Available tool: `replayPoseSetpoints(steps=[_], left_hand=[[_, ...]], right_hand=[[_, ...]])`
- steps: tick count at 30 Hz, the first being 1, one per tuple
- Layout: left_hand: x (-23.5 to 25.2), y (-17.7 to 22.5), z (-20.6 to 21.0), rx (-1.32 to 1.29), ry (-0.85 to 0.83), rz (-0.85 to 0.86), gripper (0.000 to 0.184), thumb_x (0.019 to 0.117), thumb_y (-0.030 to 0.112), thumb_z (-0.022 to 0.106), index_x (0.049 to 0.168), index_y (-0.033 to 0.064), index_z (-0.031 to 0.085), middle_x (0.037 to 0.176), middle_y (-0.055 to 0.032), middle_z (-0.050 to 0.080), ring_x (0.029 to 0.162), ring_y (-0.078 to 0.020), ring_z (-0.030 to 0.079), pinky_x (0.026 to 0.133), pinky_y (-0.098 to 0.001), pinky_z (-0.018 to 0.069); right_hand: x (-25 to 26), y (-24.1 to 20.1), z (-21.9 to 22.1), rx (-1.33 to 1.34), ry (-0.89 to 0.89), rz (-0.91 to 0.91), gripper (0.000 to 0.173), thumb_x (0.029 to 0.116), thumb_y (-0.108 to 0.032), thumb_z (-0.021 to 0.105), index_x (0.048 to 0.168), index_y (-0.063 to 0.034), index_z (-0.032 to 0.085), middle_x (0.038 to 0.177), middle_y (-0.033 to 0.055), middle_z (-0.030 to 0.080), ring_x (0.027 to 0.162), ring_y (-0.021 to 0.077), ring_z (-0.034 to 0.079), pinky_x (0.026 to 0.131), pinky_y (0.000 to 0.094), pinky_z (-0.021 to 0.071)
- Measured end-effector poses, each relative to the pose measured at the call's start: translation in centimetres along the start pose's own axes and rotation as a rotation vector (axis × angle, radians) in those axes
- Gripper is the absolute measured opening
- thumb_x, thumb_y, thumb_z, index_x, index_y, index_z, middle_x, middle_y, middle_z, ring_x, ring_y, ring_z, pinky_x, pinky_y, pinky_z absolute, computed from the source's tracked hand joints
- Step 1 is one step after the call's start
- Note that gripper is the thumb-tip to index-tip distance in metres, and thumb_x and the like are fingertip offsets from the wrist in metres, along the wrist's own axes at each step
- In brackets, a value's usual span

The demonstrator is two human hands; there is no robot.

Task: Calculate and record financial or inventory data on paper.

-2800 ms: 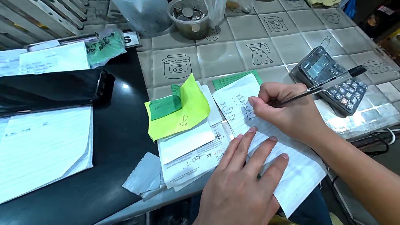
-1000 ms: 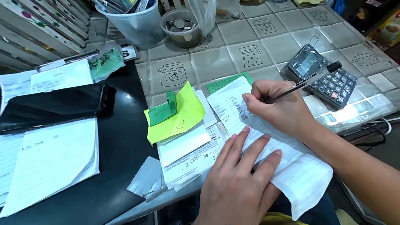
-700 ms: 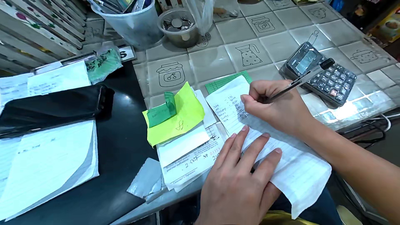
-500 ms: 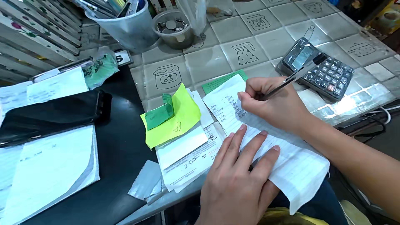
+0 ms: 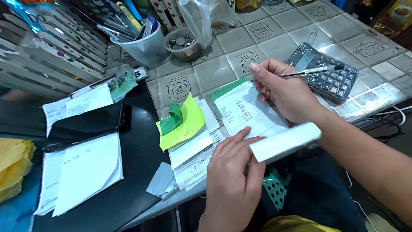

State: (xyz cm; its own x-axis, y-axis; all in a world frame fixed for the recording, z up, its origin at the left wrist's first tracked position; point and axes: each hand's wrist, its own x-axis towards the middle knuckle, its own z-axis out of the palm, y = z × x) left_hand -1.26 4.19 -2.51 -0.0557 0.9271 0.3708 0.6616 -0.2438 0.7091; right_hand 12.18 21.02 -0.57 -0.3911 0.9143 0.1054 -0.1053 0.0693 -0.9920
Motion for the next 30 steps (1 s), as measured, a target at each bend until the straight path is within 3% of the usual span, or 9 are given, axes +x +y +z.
replayPoseSetpoints(steps=[2,4,7,11,23,25,27,28,30], left_hand=[[0.5,-0.1,-0.3,-0.033,0.004,-0.091,0.035,0.1053,0.033,0.047,0.085,0.0197,0.072,0.081,0.0123,0.068,0.093,-0.0014,0.067,0.093,-0.0327,0.0530],[1.1,-0.2,-0.7,-0.068,-0.008,-0.177,0.040,0.1056,0.036,0.044,0.073,0.0222,0.062,0.063,0.0116,0.054,0.065,-0.0029,0.056,0.070,-0.0284,0.0484],[1.7,-0.3,-1.3,-0.122,-0.020,-0.284,0.047,0.1066,0.040,0.038,0.070,0.0229,0.063,0.060,0.0082,0.052,0.059,-0.0066,0.055,0.054,-0.0267,0.0447],[2.1,-0.1,-1.3,-0.146,-0.004,-0.310,0.046,0.1067,0.033,0.038,0.073,0.0205,0.067,0.063,0.0059,0.061,0.062,-0.0067,0.062,0.053,-0.0257,0.0503],[2.2,-0.1,-1.1,-0.122,0.020,-0.278,0.047,0.1061,0.029,0.037,0.069,0.0191,0.065,0.060,0.0059,0.058,0.057,-0.0056,0.060,0.051,-0.0235,0.0481],[1.5,-0.7,-1.2,-0.076,-0.018,-0.180,0.047,0.1060,0.033,0.038,0.068,0.0194,0.063,0.063,0.0075,0.058,0.064,-0.0041,0.060,0.059,-0.0240,0.0503],[0.6,-1.2,-1.7,-0.023,-0.137,0.013,0.048,0.1082,0.041,0.040,0.078,0.0176,0.069,0.088,0.0083,0.071,0.098,-0.0044,0.068,0.096,-0.0338,0.0533],[0.2,-1.2,-1.8,0.007,-0.210,0.098,0.048,0.1081,0.047,0.041,0.091,0.0186,0.075,0.109,0.0067,0.074,0.119,-0.0093,0.064,0.110,-0.0424,0.0470],[-0.4,-1.0,-1.7,0.146,-0.347,0.201,0.046,0.1059,0.056,0.040,0.126,0.0305,0.072,0.146,0.0053,0.060,0.146,-0.0195,0.045,0.120,-0.0543,0.0363]], right_hand=[[0.2,-0.1,-0.2,0.069,0.044,0.049,0.015,0.1055,-0.027,0.059,0.100,-0.0130,0.061,0.082,-0.0022,0.060,0.068,0.0065,0.059,0.060,0.0215,0.0529],[0.4,0.1,-0.5,0.118,0.072,0.085,0.015,0.1065,-0.028,0.057,0.102,-0.0140,0.062,0.082,-0.0023,0.061,0.068,0.0070,0.060,0.061,0.0231,0.0552],[0.3,-0.1,-0.7,0.180,0.093,0.131,0.019,0.1079,-0.030,0.053,0.103,-0.0141,0.061,0.082,-0.0021,0.060,0.069,0.0081,0.061,0.063,0.0243,0.0568],[-0.4,-0.7,-0.6,0.186,0.116,0.136,0.021,0.1083,-0.031,0.052,0.104,-0.0122,0.061,0.082,-0.0010,0.060,0.072,0.0089,0.062,0.068,0.0254,0.0571],[-0.5,-0.6,-0.6,0.255,0.118,0.139,0.021,0.1084,-0.029,0.052,0.101,-0.0118,0.062,0.081,-0.0010,0.060,0.071,0.0088,0.062,0.070,0.0249,0.0570],[-0.5,-0.5,-0.6,0.273,0.120,0.143,0.021,0.1082,-0.029,0.053,0.101,-0.0120,0.062,0.081,-0.0014,0.060,0.071,0.0087,0.061,0.070,0.0252,0.0565],[-0.4,-0.4,-0.7,0.281,0.117,0.135,0.019,0.1081,-0.028,0.053,0.102,-0.0119,0.061,0.081,-0.0015,0.060,0.071,0.0084,0.061,0.070,0.0251,0.0569],[-0.4,-0.3,-0.7,0.278,0.108,0.123,0.018,0.1080,-0.027,0.053,0.103,-0.0117,0.061,0.082,-0.0012,0.060,0.071,0.0086,0.062,0.070,0.0250,0.0568],[-0.5,-0.2,-0.8,0.234,0.067,0.094,0.014,0.1075,-0.023,0.053,0.103,-0.0115,0.060,0.082,-0.0015,0.060,0.072,0.0080,0.060,0.069,0.0238,0.0542]])
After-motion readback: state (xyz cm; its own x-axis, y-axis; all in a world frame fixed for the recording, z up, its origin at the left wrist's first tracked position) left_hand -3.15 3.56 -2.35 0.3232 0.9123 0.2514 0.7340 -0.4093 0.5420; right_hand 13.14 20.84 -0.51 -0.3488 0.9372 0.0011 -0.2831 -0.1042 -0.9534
